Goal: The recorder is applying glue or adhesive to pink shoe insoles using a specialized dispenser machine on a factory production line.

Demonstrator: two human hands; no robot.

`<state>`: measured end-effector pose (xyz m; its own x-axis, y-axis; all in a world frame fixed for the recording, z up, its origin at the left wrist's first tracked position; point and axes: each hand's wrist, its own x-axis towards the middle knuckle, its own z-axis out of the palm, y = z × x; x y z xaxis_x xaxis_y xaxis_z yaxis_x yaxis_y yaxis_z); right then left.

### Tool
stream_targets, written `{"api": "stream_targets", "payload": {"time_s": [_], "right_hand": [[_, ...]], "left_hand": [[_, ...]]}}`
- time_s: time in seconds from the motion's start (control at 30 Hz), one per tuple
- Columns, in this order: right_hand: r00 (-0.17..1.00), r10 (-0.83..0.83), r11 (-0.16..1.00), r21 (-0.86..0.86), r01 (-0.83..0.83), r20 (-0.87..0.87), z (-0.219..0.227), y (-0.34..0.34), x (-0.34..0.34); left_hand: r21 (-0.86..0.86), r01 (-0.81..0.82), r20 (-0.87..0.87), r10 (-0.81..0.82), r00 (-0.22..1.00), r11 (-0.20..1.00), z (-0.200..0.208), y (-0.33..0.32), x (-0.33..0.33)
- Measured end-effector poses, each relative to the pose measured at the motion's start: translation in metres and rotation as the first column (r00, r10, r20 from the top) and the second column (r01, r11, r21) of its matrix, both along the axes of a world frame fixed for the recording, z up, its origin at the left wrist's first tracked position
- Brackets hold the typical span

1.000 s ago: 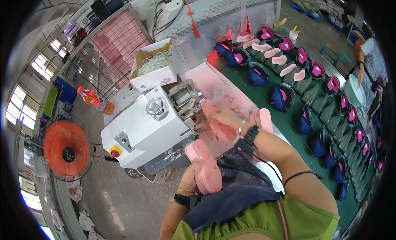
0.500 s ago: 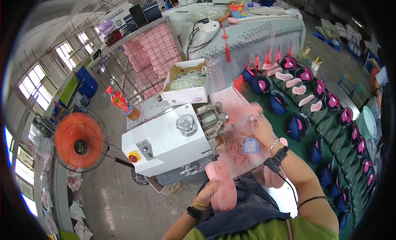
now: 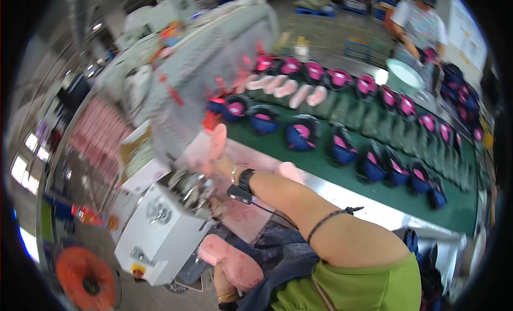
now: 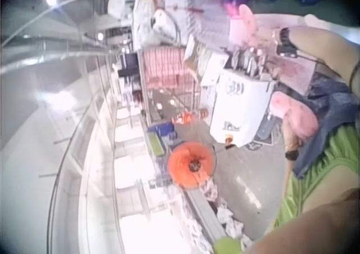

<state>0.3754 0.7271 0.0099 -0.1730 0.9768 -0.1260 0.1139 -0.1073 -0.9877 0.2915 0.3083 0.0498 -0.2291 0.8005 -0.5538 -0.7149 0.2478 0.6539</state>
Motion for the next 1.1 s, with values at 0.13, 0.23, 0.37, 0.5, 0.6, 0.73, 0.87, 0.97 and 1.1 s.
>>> {"api": "stream_targets", "payload": {"time_s": [0.13, 0.23, 0.37, 0.5, 0.6, 0.73, 0.87, 0.97, 1.1], "right_hand": [[0.93, -0.34, 0.901, 0.235, 0.365, -0.142, -0.004, 0.037, 0.108], [0.835, -0.501, 0.846, 0.332, 0.417, 0.228, -0.004, 0.052, 0.246], [0.645, -0.691, 0.722, 0.259, 0.642, 0.326, -0.016, 0.053, 0.391], [0.679, -0.682, 0.707, 0.011, 0.707, 0.272, -0.041, 0.072, 0.447], [0.664, -0.737, 0.676, 0.13, 0.725, 0.125, -0.041, 0.094, 0.427], [0.913, -0.398, 0.862, 0.303, 0.406, -0.092, 0.008, 0.056, 0.33], [0.863, 0.391, 0.916, 0.23, -0.33, -0.32, 0.055, -0.098, 0.209], [0.668, 0.611, 0.728, 0.031, -0.685, 0.424, 0.057, -0.198, 0.159], [0.793, 0.602, 0.784, 0.117, -0.61, 0.094, 0.032, -0.22, 0.133]], "left_hand": [[-0.044, 0.094, 0.053, -0.091, 0.994, 0.995, 0.01, 0.021, 0.018], [-0.089, 0.115, 0.061, -0.11, 0.992, 0.989, 0.008, 0.031, 0.022], [-0.034, 0.188, 0.156, -0.181, 0.971, 0.981, 0.002, 0.046, 0.027], [-0.014, 0.198, 0.201, -0.191, 0.961, 0.98, 0.013, 0.055, 0.041], [-0.079, 0.166, 0.145, -0.154, 0.977, 0.983, 0.024, 0.06, 0.052], [-0.061, 0.189, 0.101, -0.182, 0.978, 0.98, 0.022, 0.06, 0.052], [-0.001, 0.433, -0.365, -0.403, 0.839, 0.901, 0.004, 0.057, 0.038], [0.073, 0.449, -0.551, -0.339, 0.762, 0.891, -0.002, 0.056, 0.032], [0.114, 0.229, 0.033, -0.234, 0.972, 0.967, 0.0, 0.06, 0.035]]}}
